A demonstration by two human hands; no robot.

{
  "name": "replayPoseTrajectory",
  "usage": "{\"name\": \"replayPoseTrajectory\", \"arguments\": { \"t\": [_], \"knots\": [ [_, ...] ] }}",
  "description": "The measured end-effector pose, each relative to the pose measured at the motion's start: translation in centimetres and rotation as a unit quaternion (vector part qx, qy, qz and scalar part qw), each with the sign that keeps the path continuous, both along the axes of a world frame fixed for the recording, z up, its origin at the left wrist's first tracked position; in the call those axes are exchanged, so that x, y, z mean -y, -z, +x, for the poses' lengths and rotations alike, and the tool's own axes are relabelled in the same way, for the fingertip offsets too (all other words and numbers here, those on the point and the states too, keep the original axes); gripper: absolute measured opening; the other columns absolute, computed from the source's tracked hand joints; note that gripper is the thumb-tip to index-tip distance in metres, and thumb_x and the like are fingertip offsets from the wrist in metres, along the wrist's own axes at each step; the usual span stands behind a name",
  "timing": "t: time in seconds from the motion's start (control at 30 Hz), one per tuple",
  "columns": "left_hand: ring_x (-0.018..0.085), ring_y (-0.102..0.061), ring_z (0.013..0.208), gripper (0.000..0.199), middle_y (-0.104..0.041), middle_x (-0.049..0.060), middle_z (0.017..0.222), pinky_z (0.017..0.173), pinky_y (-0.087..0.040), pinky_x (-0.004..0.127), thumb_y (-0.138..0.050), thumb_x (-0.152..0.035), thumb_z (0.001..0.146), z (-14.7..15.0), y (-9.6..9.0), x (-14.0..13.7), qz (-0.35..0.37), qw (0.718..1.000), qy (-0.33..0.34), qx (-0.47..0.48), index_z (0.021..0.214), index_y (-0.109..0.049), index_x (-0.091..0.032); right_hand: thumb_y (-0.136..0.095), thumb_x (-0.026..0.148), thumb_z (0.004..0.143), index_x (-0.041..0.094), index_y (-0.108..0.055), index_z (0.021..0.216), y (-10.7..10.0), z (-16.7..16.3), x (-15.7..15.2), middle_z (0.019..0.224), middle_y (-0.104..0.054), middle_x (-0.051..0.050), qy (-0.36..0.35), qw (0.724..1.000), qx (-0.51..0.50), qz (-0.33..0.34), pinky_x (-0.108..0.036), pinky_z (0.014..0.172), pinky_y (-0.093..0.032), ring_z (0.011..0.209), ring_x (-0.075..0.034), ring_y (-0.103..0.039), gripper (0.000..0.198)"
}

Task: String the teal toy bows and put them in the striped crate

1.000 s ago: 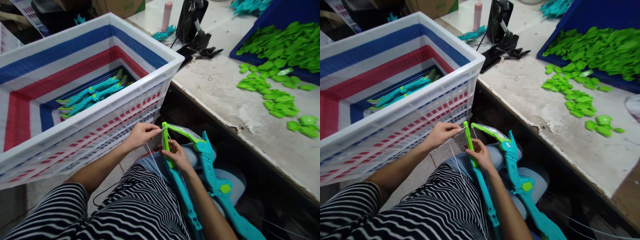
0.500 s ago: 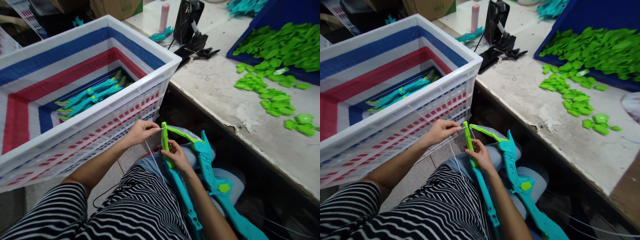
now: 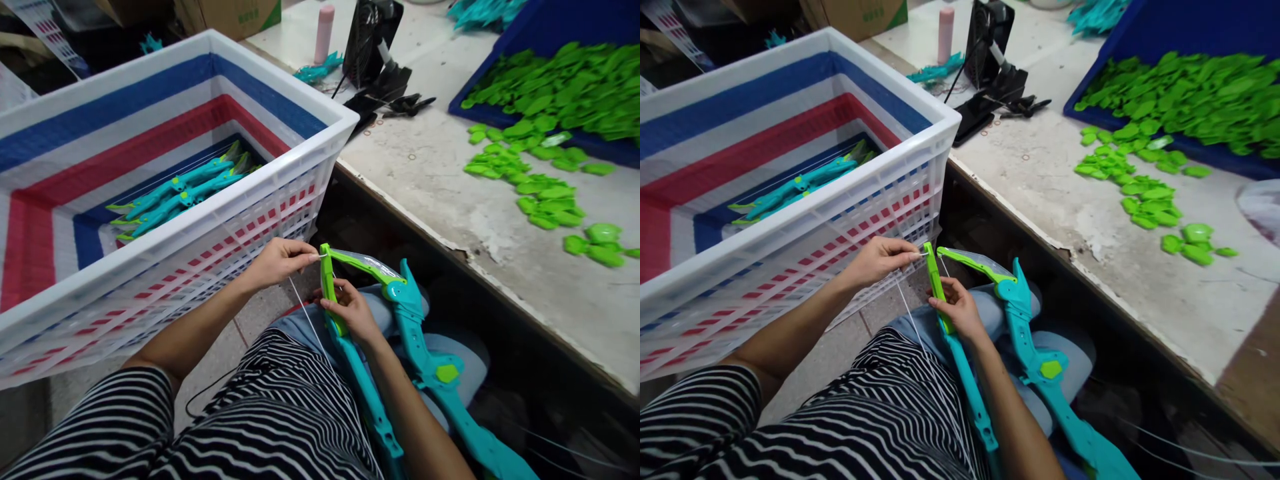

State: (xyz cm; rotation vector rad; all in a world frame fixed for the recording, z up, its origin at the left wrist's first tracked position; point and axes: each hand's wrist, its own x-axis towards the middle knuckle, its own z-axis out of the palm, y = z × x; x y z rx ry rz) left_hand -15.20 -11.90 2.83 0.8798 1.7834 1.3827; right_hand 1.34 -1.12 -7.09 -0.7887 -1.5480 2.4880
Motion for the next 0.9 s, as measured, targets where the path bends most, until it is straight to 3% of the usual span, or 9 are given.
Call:
{"name": "replayPoseTrajectory", "arguments": {
  "t": [0.3,0.4,0.5,0.6,0.7,0.8,0.9],
  "knots": [
    [0.008,-0.052,0.050,0.013,-0.058,-0.002,0.053,0.052,-0.039,0.020,-0.061,-0.024,0.077,0.4,0.3,-0.7,-0.019,1.000,-0.004,-0.021,0.080,-0.066,-0.011,-0.083,0.033,0.056,0.024,-0.056,0.093,-0.1,0.0,0.0,0.091,-0.072,-0.001,-0.004,1.000,0.001,0.019,-0.034,0.083,-0.052,0.085,-0.018,-0.068,0.046],
    [0.009,-0.054,0.050,0.029,-0.058,-0.004,0.052,0.053,-0.040,0.020,-0.063,-0.024,0.077,0.4,0.2,-0.8,-0.016,1.000,-0.007,-0.001,0.102,-0.061,-0.011,-0.080,0.035,0.060,0.024,-0.056,0.096,0.2,0.0,0.3,0.095,-0.072,-0.003,-0.011,0.998,-0.005,0.055,-0.036,0.086,-0.051,0.088,-0.020,-0.067,0.045],
    [0.009,-0.054,0.050,0.034,-0.059,-0.004,0.052,0.054,-0.039,0.021,-0.064,-0.029,0.077,0.2,0.1,-0.8,-0.018,1.000,0.015,0.016,0.105,-0.059,-0.009,-0.075,0.038,0.067,0.023,-0.057,0.104,0.3,0.1,0.7,0.102,-0.070,-0.005,-0.015,0.990,-0.017,0.140,-0.039,0.088,-0.051,0.093,-0.022,-0.067,0.044],
    [0.009,-0.053,0.050,0.035,-0.059,-0.004,0.052,0.053,-0.038,0.020,-0.065,-0.037,0.076,0.1,0.0,-0.7,-0.014,1.000,0.014,0.019,0.098,-0.061,-0.010,-0.068,0.037,0.076,0.022,-0.058,0.112,-1.0,-0.1,0.6,0.109,-0.068,-0.008,0.036,0.953,-0.034,0.300,-0.041,0.089,-0.050,0.098,-0.023,-0.065,0.040],
    [0.008,-0.052,0.049,0.039,-0.059,-0.004,0.052,0.052,-0.037,0.020,-0.067,-0.040,0.074,0.2,0.1,-0.7,-0.004,1.000,0.011,0.023,0.097,-0.061,-0.010,-0.060,0.033,0.084,0.024,-0.060,0.114,-3.8,-1.2,-0.7,0.104,-0.066,-0.007,0.106,0.884,-0.076,0.448,-0.037,0.084,-0.051,0.092,-0.020,-0.064,0.031],
    [0.008,-0.052,0.049,0.039,-0.059,-0.003,0.053,0.052,-0.037,0.020,-0.068,-0.041,0.074,0.2,0.0,-0.6,0.000,1.000,0.013,0.025,0.096,-0.061,-0.010,-0.060,0.028,0.085,0.024,-0.065,0.102,-6.5,-2.9,-2.3,0.089,-0.065,-0.003,0.108,0.833,-0.133,0.526,-0.031,0.071,-0.051,0.079,-0.017,-0.061,0.018],
    [0.009,-0.052,0.050,0.039,-0.059,-0.003,0.053,0.053,-0.038,0.021,-0.068,-0.042,0.073,0.3,0.0,-0.7,-0.003,0.999,0.015,0.028,0.095,-0.061,-0.010,-0.061,0.024,0.085,0.021,-0.064,0.083,-7.7,-4.2,-3.1,0.077,-0.062,-0.002,0.088,0.808,-0.181,0.554,-0.028,0.064,-0.047,0.070,-0.015,-0.058,0.005]
  ]
}}
